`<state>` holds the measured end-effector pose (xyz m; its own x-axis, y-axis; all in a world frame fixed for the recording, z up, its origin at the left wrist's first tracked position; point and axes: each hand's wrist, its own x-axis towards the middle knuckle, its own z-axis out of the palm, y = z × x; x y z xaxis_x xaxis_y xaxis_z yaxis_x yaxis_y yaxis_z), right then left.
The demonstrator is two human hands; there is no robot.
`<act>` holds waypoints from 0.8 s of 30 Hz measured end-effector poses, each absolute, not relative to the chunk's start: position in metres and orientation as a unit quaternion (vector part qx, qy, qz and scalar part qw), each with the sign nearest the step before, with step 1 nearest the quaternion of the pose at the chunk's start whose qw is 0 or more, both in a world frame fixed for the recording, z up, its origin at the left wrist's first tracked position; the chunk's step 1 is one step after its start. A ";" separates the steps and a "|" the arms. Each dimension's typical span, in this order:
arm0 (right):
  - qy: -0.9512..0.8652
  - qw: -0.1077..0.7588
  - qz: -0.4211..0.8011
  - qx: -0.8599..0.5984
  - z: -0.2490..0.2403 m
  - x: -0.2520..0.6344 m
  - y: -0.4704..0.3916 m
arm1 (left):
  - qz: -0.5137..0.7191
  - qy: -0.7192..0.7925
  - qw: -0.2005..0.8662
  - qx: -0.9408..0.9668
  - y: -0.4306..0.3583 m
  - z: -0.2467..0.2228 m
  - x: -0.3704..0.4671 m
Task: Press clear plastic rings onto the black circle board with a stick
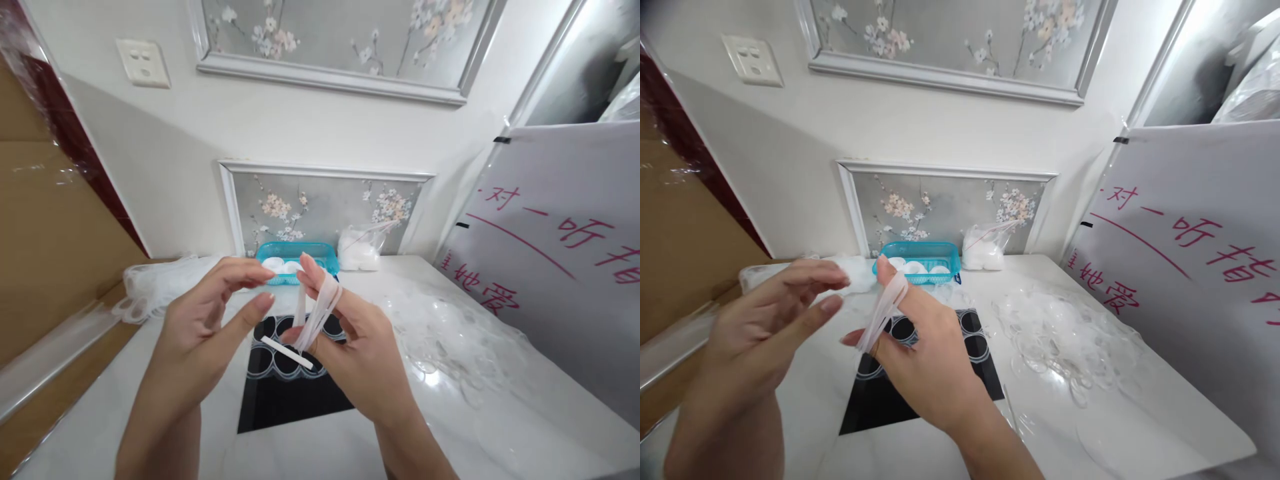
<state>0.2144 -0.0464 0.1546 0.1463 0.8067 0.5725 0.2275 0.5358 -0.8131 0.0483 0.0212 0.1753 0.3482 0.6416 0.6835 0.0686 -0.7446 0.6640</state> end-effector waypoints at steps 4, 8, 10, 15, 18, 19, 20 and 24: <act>-0.689 0.579 0.140 -0.413 0.154 0.218 -0.049 | 0.478 0.236 0.294 0.793 0.007 0.176 0.050; -0.735 0.536 0.085 -0.406 0.151 0.221 -0.048 | 0.442 0.248 0.290 0.812 -0.008 0.173 0.059; -0.737 0.535 0.062 -0.410 0.149 0.223 -0.047 | 0.443 0.263 0.274 0.812 -0.011 0.172 0.063; -0.724 0.530 0.073 -0.436 0.149 0.228 -0.047 | 0.407 0.242 0.353 0.807 -0.008 0.175 0.065; -0.722 0.525 0.107 -0.437 0.152 0.230 -0.048 | 0.389 0.222 0.425 0.786 -0.004 0.174 0.065; -0.721 0.525 0.126 -0.434 0.152 0.230 -0.049 | 0.395 0.222 0.433 0.779 -0.003 0.173 0.065; -0.719 0.525 0.150 -0.430 0.153 0.230 -0.049 | 0.406 0.226 0.431 0.774 -0.003 0.172 0.066; -0.673 0.565 0.290 -0.380 0.153 0.233 -0.047 | 0.429 0.250 0.362 0.789 0.002 0.166 0.065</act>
<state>0.2330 -0.0465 0.1534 -0.0729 0.8387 0.5397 0.1832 0.5432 -0.8194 0.0651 0.0015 0.1665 0.5077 0.7043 0.4963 0.0843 -0.6139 0.7849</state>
